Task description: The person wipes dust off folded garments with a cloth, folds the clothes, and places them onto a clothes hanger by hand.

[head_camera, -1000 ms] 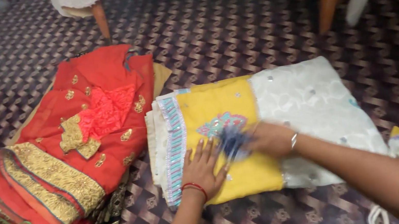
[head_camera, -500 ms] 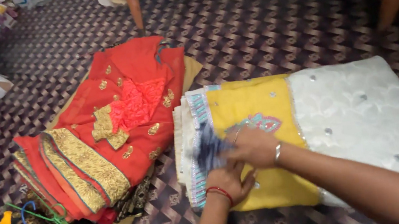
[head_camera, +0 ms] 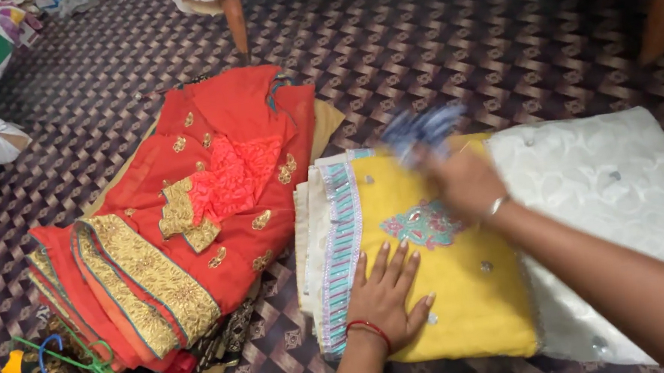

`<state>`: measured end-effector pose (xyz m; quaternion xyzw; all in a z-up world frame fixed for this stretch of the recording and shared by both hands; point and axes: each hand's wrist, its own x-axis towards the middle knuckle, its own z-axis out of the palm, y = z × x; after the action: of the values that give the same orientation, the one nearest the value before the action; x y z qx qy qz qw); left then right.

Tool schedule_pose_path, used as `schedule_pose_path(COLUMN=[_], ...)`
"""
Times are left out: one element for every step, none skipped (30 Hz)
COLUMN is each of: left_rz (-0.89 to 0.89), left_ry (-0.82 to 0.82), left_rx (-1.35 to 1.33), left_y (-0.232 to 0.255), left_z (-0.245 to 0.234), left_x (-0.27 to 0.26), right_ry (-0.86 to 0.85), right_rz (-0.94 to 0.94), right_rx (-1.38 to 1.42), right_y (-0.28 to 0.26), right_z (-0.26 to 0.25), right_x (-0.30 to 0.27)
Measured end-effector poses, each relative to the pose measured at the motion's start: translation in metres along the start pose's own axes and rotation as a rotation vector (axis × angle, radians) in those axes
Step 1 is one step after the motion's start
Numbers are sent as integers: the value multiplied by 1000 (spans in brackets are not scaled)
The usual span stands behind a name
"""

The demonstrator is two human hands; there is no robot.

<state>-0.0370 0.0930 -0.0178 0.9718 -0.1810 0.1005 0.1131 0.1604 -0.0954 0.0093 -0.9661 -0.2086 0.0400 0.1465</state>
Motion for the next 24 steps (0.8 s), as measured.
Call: schedule_pose_path(left_rz=[-32,-57,-82,-117,-150,-183,-125,-69,-13,-9,-6,0,-5,-9,-12,-10,-8,-2,-1,1,3,-2,-7,-13], left_ry=[-61,-124,-188,-266,-345,-420,-298,-173,-48,-43,-37,-32,-37,-38,-39,-35,-32,-31,-27,-24,-20,-28,-37,-40], left_rx=[-12,-27,-41,-46,-50,-57,-29,2,32,33,34,37,40,44,47,54,60,60,69,77,85,86,87,91], left_y=[1,2,2,4,2,1,3,2,2,1,-1,-1,-1,-1,-1,-1,-2,-2,-2,-2,-3,-2,0,-1], left_z=[-2,-4,-5,-5,-7,-7,-6,-4,-1,1,3,5,5,6,6,6,7,8,9,10,10,9,8,7], left_x=[0,2,4,7,8,8,6,4,4,2,2,2,0,1,1,2,3,3,2,3,3,3,1,3], right_ry=[16,31,131,225,318,197,78,14,-102,3,175,288,398,412,424,434,372,320,196,245,192,140,109,83], right_rz=[-249,-491,-675,-855,-1035,-953,-869,-593,-230,-56,54,200,345,275,206,139,11,-213,-334,-582,-608,-635,-580,-528], right_rx=[-2,-5,-57,-118,-180,-189,-197,-149,-442,-463,-472,-334,-193,-167,-142,-118,-121,-89,-169,-90,-100,-112,-146,-183], right_y=[-12,-19,-21,-18,-11,8,32,53,76,98,116,125,131,128,120,110,96,81,66,55,48,47,55,70], right_z=[11,20,28,35,41,36,25,14,-1,-16,-31,-41,-52,-56,-56,-53,-45,-34,-23,-14,-8,-4,-6,-11], right_x=[-18,-36,-48,-59,-66,-55,-40,-30,-20,-16,-18,-22,-30,-37,-47,-58,-68,-79,-93,-110,-128,-142,-152,-155])
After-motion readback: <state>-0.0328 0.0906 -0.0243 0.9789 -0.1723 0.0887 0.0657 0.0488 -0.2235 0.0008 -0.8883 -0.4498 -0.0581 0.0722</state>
